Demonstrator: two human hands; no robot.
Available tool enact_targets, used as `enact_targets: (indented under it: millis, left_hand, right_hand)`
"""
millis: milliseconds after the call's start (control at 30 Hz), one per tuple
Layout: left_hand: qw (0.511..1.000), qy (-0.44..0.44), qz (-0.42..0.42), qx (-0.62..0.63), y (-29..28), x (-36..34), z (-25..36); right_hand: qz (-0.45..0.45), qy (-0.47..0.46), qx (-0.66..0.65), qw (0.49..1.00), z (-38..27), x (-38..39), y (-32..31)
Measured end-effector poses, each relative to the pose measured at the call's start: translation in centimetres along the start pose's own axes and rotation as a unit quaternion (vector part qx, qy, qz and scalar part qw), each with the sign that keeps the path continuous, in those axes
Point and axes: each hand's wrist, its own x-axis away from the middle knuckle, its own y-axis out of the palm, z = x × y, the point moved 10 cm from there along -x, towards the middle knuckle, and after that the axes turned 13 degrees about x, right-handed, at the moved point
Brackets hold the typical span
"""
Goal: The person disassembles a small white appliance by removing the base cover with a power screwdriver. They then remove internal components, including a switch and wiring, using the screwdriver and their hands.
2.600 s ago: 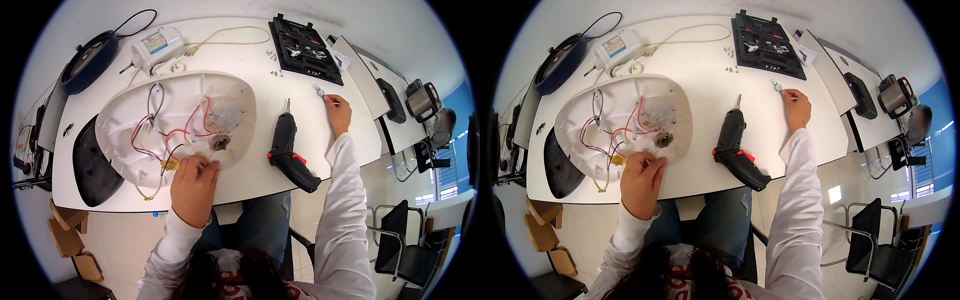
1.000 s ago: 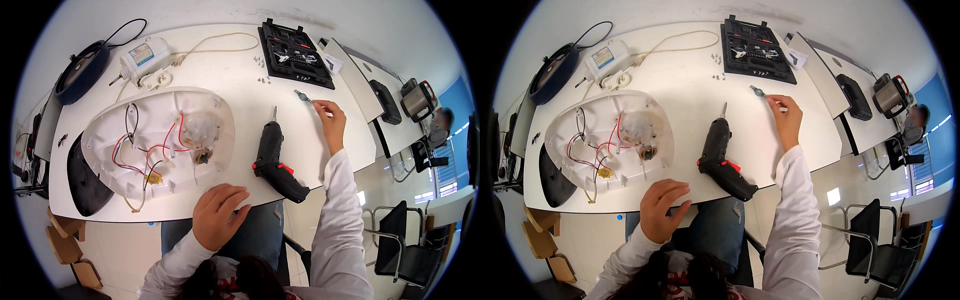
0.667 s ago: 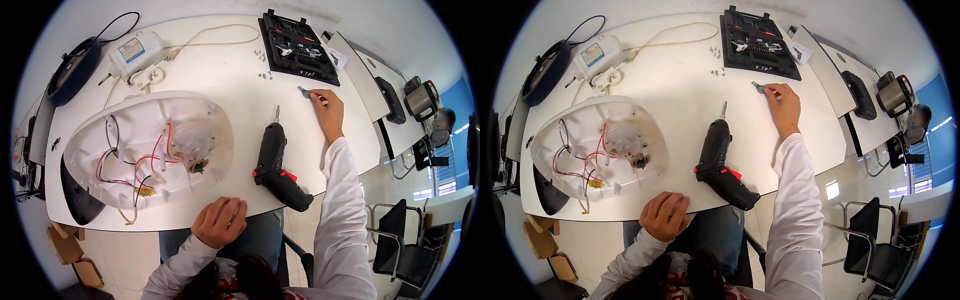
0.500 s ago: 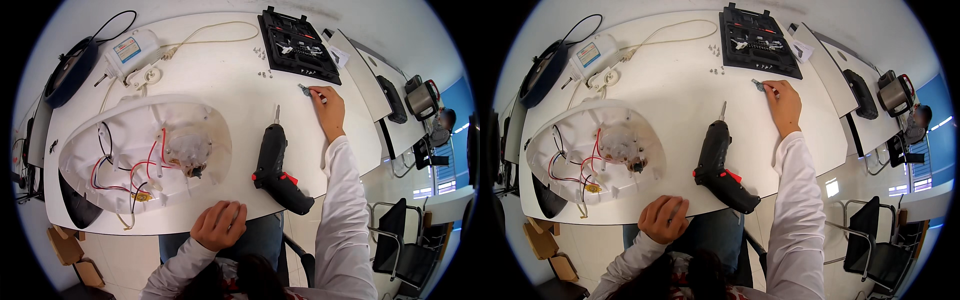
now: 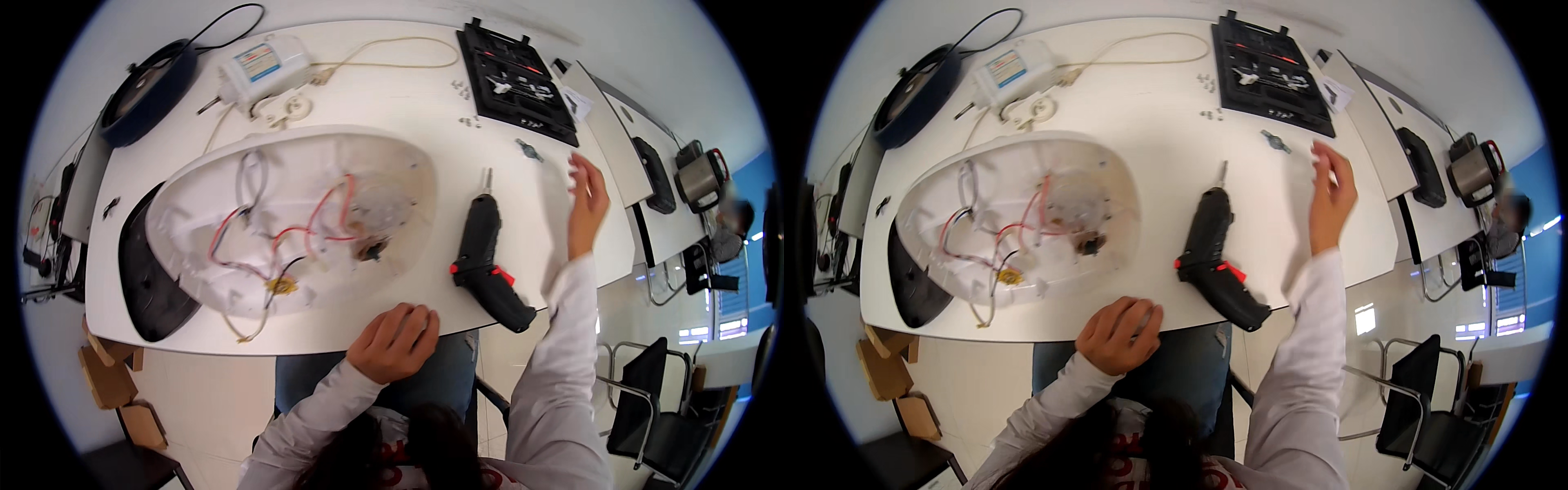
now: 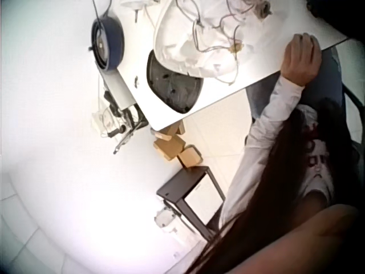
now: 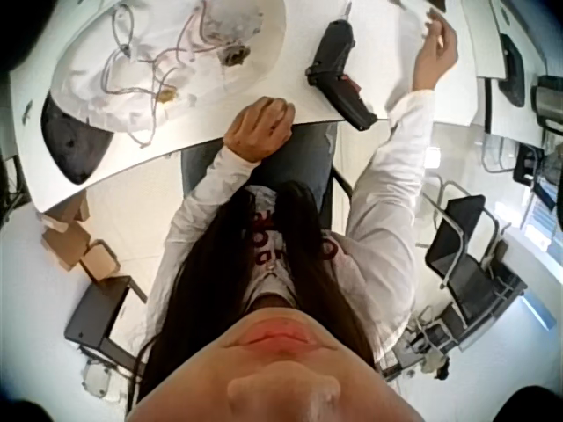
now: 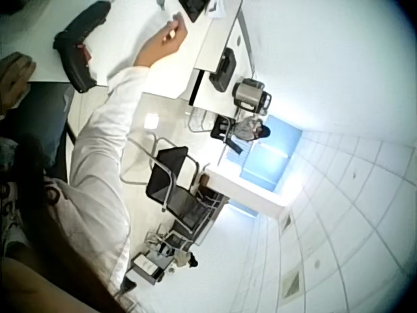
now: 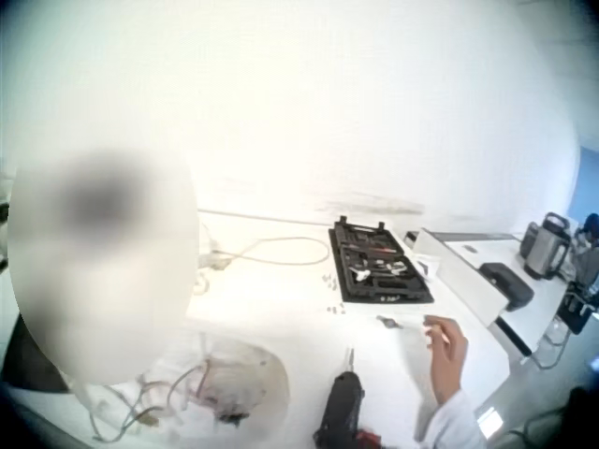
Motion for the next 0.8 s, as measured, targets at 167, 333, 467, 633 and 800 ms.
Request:
enact_targets:
  millis: [167,333,467,633,800]
  left_hand:
    - [1.0,0.019,0.006,0.011,-0.3,0.7,-0.1]
    - [0.988,-0.033,0.006,0.149,-1.6,0.4,-0.9]
    - [0.958,-0.101,0.05,0.264,-3.8,0.1,-2.7]
    - [0.963,-0.164,0.126,0.175,-7.1,-0.6,-6.0]
    - [0.959,-0.231,0.107,0.12,-5.9,-1.8,-8.5]
  right_hand:
    - [-0.379,-0.077,0.04,0.921,-10.3,11.1,0.7]
    - [-0.359,-0.206,0.232,0.881,-13.0,16.5,1.3]
    - [-0.332,-0.198,0.253,0.887,-13.7,16.5,2.0]
    - [-0.31,-0.178,0.262,0.896,-13.9,16.4,2.8]
    - [-0.24,-0.171,0.288,0.911,-13.8,16.8,3.1]
